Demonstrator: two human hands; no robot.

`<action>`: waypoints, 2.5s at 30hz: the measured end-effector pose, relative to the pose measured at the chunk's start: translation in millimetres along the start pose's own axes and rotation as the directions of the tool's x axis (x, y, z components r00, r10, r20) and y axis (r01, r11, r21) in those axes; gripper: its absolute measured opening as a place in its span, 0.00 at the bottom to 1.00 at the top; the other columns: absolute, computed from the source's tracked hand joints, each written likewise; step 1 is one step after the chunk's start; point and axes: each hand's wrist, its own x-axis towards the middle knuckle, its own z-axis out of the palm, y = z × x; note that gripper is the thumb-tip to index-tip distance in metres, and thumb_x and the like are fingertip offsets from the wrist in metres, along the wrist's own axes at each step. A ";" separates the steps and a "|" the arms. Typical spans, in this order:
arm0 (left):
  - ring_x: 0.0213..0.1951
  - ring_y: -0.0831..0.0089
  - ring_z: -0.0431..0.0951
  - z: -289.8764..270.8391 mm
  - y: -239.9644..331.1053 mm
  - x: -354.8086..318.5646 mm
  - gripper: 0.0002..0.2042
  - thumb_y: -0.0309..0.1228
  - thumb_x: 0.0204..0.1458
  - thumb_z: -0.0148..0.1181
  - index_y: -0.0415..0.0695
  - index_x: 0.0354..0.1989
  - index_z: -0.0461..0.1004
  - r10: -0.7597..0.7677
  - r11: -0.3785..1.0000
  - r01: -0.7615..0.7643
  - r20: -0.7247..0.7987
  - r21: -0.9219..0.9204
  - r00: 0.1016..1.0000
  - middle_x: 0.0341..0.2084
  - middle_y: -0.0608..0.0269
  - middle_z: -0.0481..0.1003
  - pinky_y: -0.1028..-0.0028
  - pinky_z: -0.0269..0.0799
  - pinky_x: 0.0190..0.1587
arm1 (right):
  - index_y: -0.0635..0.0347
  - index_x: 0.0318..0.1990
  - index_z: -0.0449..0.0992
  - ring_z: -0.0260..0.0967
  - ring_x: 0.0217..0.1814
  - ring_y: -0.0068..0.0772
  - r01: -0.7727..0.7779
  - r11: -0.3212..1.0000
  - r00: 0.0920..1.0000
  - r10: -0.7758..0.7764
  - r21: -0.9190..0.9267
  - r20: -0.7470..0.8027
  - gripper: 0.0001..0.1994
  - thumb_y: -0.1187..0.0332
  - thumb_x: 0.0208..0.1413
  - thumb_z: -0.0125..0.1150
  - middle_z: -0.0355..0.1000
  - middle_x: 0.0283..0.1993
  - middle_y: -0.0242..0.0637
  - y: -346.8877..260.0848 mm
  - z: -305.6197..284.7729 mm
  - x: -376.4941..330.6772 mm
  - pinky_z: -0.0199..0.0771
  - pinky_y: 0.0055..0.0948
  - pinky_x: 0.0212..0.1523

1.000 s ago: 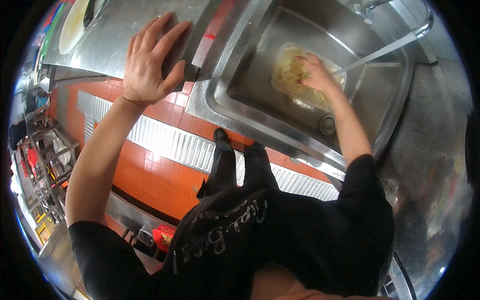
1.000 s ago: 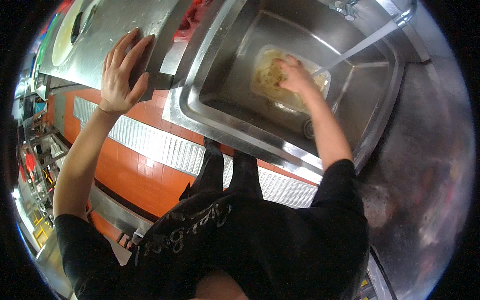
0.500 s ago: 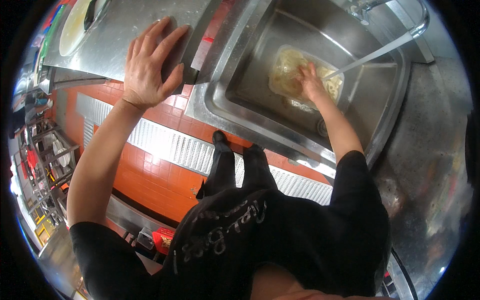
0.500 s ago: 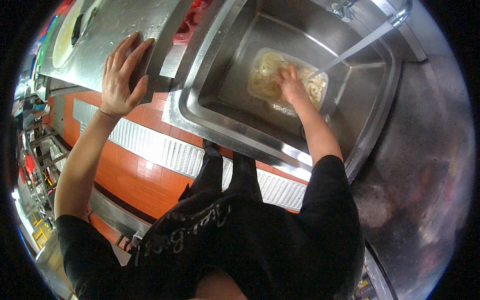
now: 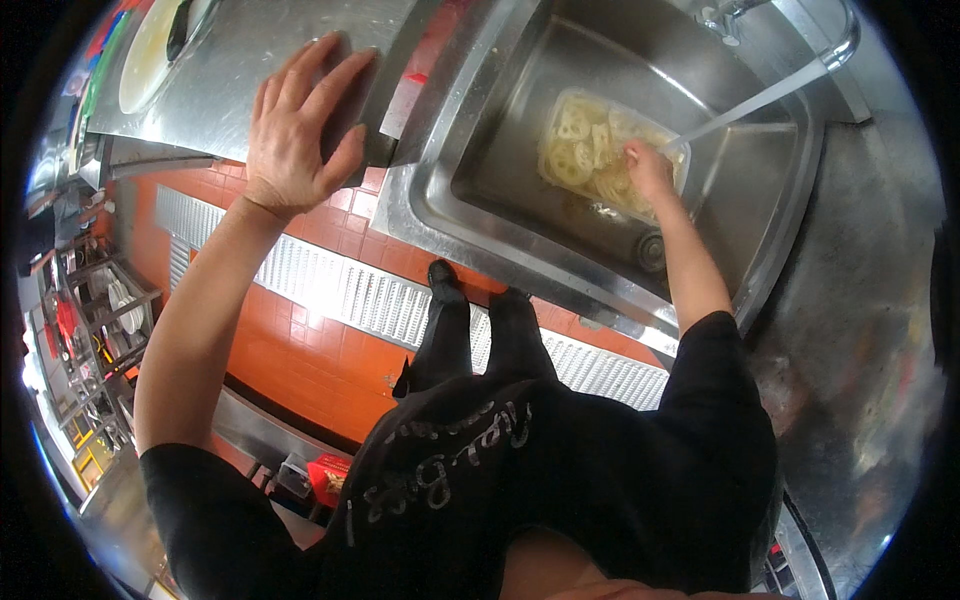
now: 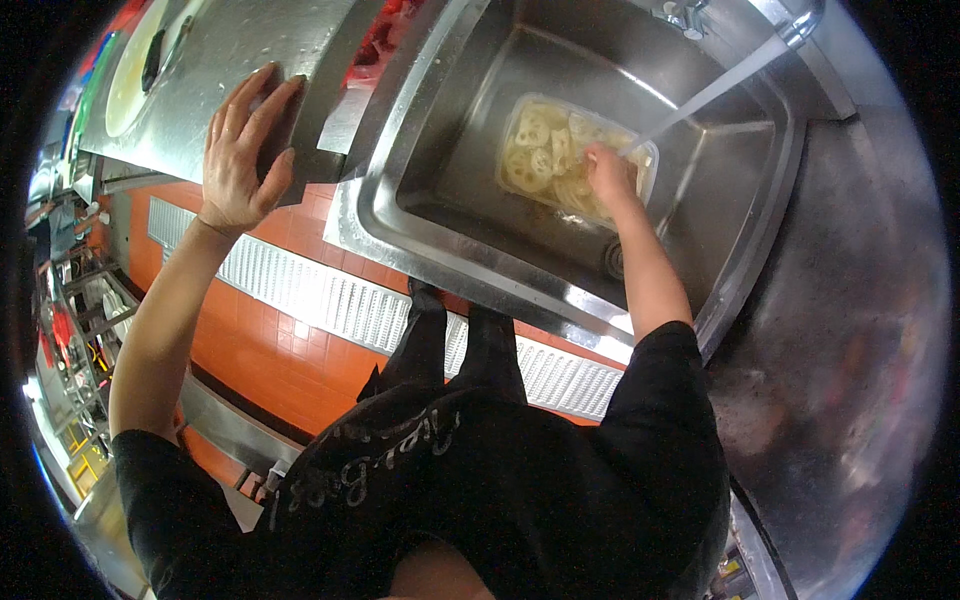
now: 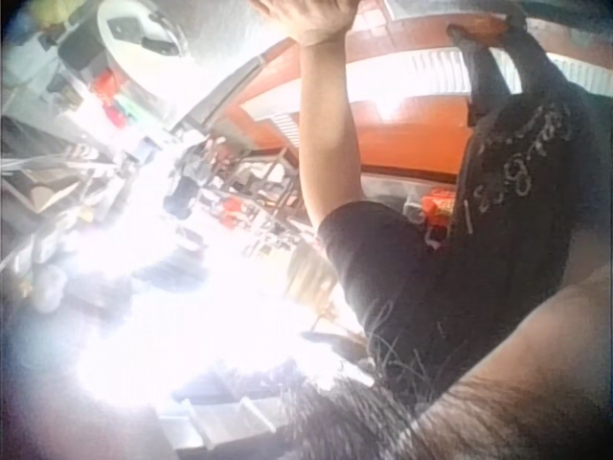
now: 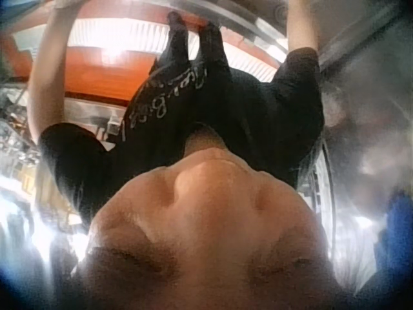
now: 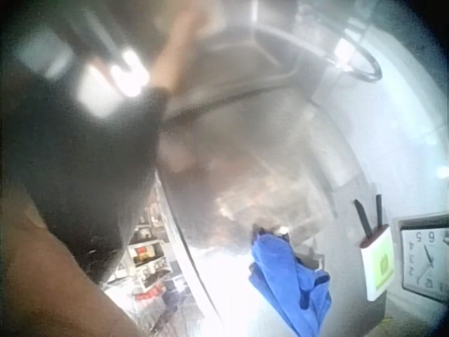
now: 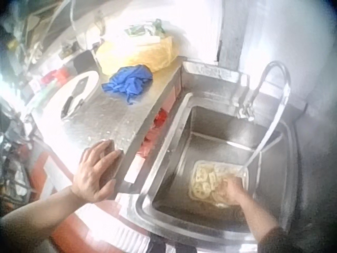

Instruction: The person washes lotus root slices in a container under running water and then stores the container in a refrigerator.

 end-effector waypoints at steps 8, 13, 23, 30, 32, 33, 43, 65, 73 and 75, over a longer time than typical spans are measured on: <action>0.56 0.55 0.58 -2.3 0.5 0.2 0.29 0.40 0.39 0.47 0.50 0.55 0.62 -0.004 1.000 0.004 0.019 0.011 1.000 0.56 0.53 0.57 0.58 0.52 0.57 | 0.52 0.51 0.64 0.64 0.52 0.44 -0.144 0.980 0.988 0.137 -0.137 -0.065 0.20 0.67 0.47 0.55 0.65 0.52 0.42 -49.2 -8.8 -2.0 0.62 0.39 0.52; 0.56 0.55 0.58 0.0 0.1 0.0 0.28 0.40 0.40 0.46 0.50 0.55 0.62 -0.006 1.000 0.006 0.019 0.005 1.000 0.57 0.53 0.57 0.58 0.52 0.57 | 0.53 0.50 0.66 0.66 0.48 0.46 -0.155 0.946 0.981 0.181 0.283 -0.068 0.20 0.69 0.46 0.54 0.68 0.48 0.44 5.3 -18.7 7.6 0.64 0.39 0.50; 0.55 0.54 0.60 0.4 -0.2 -1.1 0.27 0.41 0.40 0.47 0.53 0.54 0.63 -0.003 1.000 0.003 -0.018 -0.014 1.000 0.54 0.54 0.60 0.59 0.53 0.57 | 0.61 0.42 0.71 0.68 0.37 0.24 -0.235 0.360 0.961 0.228 0.903 0.159 0.14 0.65 0.49 0.60 0.71 0.39 0.33 20.0 -27.4 -14.4 0.68 0.25 0.36; 0.55 0.54 0.59 1.4 -0.3 -0.7 0.27 0.41 0.40 0.46 0.51 0.55 0.63 0.014 1.000 -0.014 -0.007 0.000 1.000 0.55 0.54 0.59 0.59 0.52 0.57 | 0.62 0.43 0.70 0.66 0.44 0.35 -0.308 0.748 0.941 0.332 0.588 0.071 0.22 0.55 0.46 0.62 0.69 0.42 0.36 35.2 -20.3 -10.4 0.66 0.32 0.43; 0.56 0.54 0.58 1.6 -0.7 -1.3 0.28 0.40 0.40 0.46 0.49 0.56 0.62 0.013 1.000 -0.013 0.023 0.021 1.000 0.56 0.53 0.57 0.60 0.50 0.58 | 0.60 0.48 0.67 0.61 0.52 0.43 -0.222 0.935 0.953 0.268 0.277 -0.140 0.26 0.53 0.45 0.62 0.64 0.50 0.41 32.4 -18.0 -10.6 0.62 0.38 0.50; 0.56 0.54 0.58 0.7 -0.6 -1.5 0.28 0.40 0.40 0.46 0.49 0.56 0.61 0.004 1.000 -0.005 0.028 0.021 1.000 0.57 0.53 0.57 0.59 0.50 0.58 | 0.58 0.51 0.65 0.56 0.57 0.46 -0.137 0.979 0.942 0.175 0.149 -0.285 0.28 0.52 0.46 0.60 0.59 0.55 0.44 20.5 -18.0 -17.4 0.59 0.40 0.53; 0.55 0.54 0.59 2.3 1.3 0.7 0.27 0.41 0.41 0.46 0.51 0.55 0.63 0.017 1.000 -0.017 -0.003 0.007 1.000 0.55 0.53 0.59 0.59 0.52 0.57 | 0.36 0.64 0.44 0.30 0.69 0.53 -0.019 0.990 0.982 0.044 -0.138 0.182 0.32 0.53 0.52 0.50 0.32 0.69 0.37 -30.2 3.0 -5.1 0.37 0.62 0.61; 0.55 0.55 0.60 2.8 1.0 3.9 0.26 0.41 0.42 0.45 0.52 0.53 0.64 0.005 1.000 -0.005 -0.013 0.003 1.000 0.54 0.54 0.60 0.58 0.54 0.56 | 0.29 0.64 0.43 0.24 0.71 0.44 0.194 0.907 0.968 -0.116 -0.373 0.220 0.32 0.46 0.52 0.46 0.30 0.70 0.31 -66.6 7.7 2.4 0.22 0.58 0.64; 0.55 0.54 0.60 -2.3 1.7 0.0 0.26 0.42 0.42 0.46 0.53 0.53 0.64 -0.009 1.000 0.009 -0.016 -0.009 1.000 0.54 0.54 0.60 0.58 0.54 0.56 | 0.41 0.64 0.47 0.25 0.70 0.48 -0.023 0.996 1.000 0.021 -0.087 -0.021 0.35 0.46 0.49 0.52 0.29 0.69 0.43 4.1 2.8 -49.2 0.29 0.52 0.65; 0.55 0.54 0.60 0.5 3.2 3.6 0.26 0.42 0.42 0.46 0.53 0.53 0.64 0.001 1.000 -0.001 -0.019 -0.023 1.000 0.54 0.54 0.60 0.58 0.55 0.56 | 0.50 0.63 0.49 0.29 0.69 0.51 -0.068 0.993 0.995 0.060 -0.101 -0.080 0.36 0.50 0.49 0.55 0.31 0.68 0.49 19.0 35.5 -44.5 0.38 0.44 0.65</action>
